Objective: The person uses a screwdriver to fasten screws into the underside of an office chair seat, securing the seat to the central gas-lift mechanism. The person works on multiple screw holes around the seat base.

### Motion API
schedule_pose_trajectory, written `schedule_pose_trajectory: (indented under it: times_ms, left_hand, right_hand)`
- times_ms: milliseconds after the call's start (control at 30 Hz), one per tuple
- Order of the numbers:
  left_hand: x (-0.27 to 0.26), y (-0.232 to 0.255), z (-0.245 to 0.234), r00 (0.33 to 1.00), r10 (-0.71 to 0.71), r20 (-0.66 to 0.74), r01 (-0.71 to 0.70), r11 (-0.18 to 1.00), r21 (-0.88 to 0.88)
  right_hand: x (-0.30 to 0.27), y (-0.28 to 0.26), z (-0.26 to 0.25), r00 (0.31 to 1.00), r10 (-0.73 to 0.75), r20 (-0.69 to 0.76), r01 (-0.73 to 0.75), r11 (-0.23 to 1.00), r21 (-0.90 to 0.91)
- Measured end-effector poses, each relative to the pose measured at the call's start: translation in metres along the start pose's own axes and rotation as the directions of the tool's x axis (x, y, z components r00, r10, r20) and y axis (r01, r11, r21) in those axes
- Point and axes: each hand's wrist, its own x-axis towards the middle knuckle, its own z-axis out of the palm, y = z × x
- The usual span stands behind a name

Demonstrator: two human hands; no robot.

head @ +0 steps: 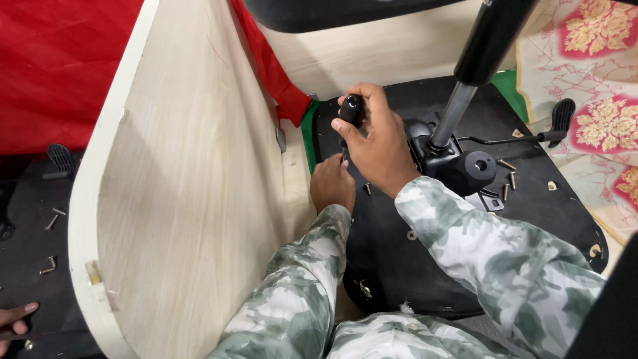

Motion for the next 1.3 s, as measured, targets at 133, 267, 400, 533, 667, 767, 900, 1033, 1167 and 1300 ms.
schedule_pose_trajectory:
  times_ms: [133,267,400,533,667,767,900,1033,1167,1300]
  left_hand:
    - [-0.005,-0.016,0.010,0.998,-0.062,0.027,0.061,0.997,0.041]
    - [-0.001,-0.018,0.018,0.999,-0.038,0.009,0.037,0.996,0.077]
    - [0.002,-0.020,0.021,0.999,-0.048,0.020,0.047,0.997,0.066]
    - [-0.001,-0.023,0.023,0.998,-0.011,-0.064,0.010,1.000,-0.005]
    - [0.005,-0.024,0.026,0.998,-0.064,-0.025,0.065,0.998,0.027]
    - [0.010,-0.026,0.027,0.997,-0.073,-0.024,0.074,0.996,0.045]
    - [0.012,-0.029,0.031,0.997,-0.078,-0.007,0.078,0.997,0.017]
    - [0.013,-0.030,0.032,0.998,-0.055,-0.016,0.056,0.997,0.052]
    - [0.012,-0.027,0.030,0.998,-0.064,-0.017,0.064,0.997,0.042]
    - [0.012,-0.023,0.026,0.996,-0.093,-0.010,0.093,0.995,0.039]
  right_hand:
    - [0.007,0.013,0.013,0.979,0.199,0.037,-0.199,0.980,-0.017]
    - [0.017,0.018,0.017,0.981,0.186,0.049,-0.188,0.981,0.037]
    - [0.022,0.020,0.015,0.969,0.237,0.072,-0.233,0.970,-0.065]
    - [0.021,0.023,0.015,0.975,0.213,0.059,-0.211,0.977,-0.040]
    - [0.018,0.023,0.018,0.976,0.209,0.063,-0.207,0.977,-0.040]
    - [0.021,0.023,0.019,0.980,0.187,0.064,-0.186,0.982,-0.018]
    - [0.022,0.024,0.019,0.970,0.215,0.110,-0.211,0.976,-0.054]
    - [0.023,0.026,0.019,0.974,0.179,0.140,-0.174,0.984,-0.043]
    - [0.031,0.032,0.024,0.969,0.191,0.154,-0.188,0.982,-0.037]
    - [0.038,0.036,0.042,0.961,0.248,0.121,-0.257,0.964,0.065]
